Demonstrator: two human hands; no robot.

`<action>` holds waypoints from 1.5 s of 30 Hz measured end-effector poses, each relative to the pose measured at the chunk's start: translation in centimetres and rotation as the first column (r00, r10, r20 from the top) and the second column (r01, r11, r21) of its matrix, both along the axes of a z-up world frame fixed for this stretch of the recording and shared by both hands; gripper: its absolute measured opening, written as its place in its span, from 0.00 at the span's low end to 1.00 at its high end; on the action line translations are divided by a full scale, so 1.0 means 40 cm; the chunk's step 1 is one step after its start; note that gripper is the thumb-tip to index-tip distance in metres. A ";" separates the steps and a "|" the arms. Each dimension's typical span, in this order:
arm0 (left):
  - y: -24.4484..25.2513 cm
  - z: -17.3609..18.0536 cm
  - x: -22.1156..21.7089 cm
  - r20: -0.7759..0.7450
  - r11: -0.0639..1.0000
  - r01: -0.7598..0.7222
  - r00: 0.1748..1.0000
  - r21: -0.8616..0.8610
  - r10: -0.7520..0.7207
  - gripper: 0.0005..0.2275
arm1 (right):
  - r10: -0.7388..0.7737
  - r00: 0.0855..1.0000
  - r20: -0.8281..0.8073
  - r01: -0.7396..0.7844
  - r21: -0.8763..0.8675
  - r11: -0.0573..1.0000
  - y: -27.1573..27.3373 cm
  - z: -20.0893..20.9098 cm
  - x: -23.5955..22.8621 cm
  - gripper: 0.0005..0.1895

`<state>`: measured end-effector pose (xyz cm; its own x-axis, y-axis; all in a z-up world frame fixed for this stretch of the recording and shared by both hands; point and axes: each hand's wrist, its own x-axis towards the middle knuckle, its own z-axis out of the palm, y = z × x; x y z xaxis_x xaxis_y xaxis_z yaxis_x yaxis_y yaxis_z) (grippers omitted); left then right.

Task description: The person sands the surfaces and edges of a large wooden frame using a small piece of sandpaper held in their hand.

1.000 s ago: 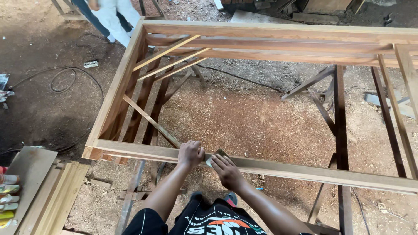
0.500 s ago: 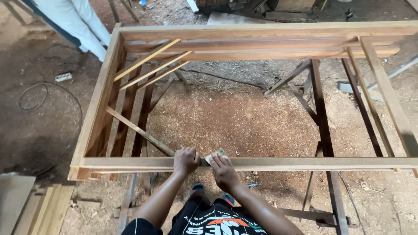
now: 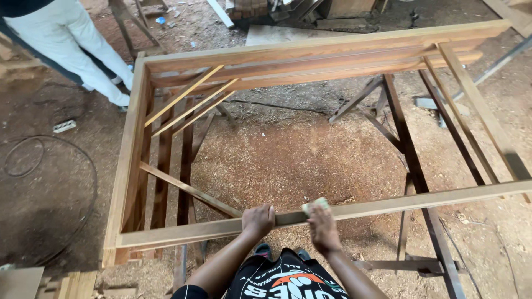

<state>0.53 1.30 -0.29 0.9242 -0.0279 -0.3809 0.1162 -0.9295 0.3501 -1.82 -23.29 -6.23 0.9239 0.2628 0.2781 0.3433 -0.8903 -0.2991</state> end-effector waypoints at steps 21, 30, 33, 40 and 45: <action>0.018 0.089 0.010 -0.113 0.978 0.207 0.971 -0.037 -0.210 0.24 | -0.325 0.939 -0.114 0.338 0.130 0.932 -0.088 0.072 0.037 0.20; 0.029 0.115 0.008 -0.118 0.976 0.213 0.969 -0.041 -0.216 0.25 | -0.539 0.687 -0.487 0.680 0.171 0.713 -0.072 0.077 0.025 0.22; 0.028 0.116 0.007 -0.128 0.974 0.225 0.966 -0.029 -0.227 0.24 | -0.280 0.960 -0.022 0.280 -0.004 0.960 0.021 0.132 0.016 0.18; 0.030 0.131 0.005 -0.163 0.968 0.249 0.954 -0.034 -0.251 0.23 | -0.388 0.914 -0.116 0.103 -0.859 0.501 -0.203 0.115 0.096 0.20; 0.027 0.133 0.000 -0.128 0.968 0.251 0.960 0.000 -0.248 0.24 | -0.418 0.898 -0.139 0.391 -0.186 0.901 -0.212 0.023 0.089 0.22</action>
<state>0.53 2.38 5.02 0.8334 -0.2443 -0.4957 -0.0781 -0.9401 0.3320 1.72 -31.77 -5.30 0.9887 -0.1180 0.0930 -0.1006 -0.9798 -0.1729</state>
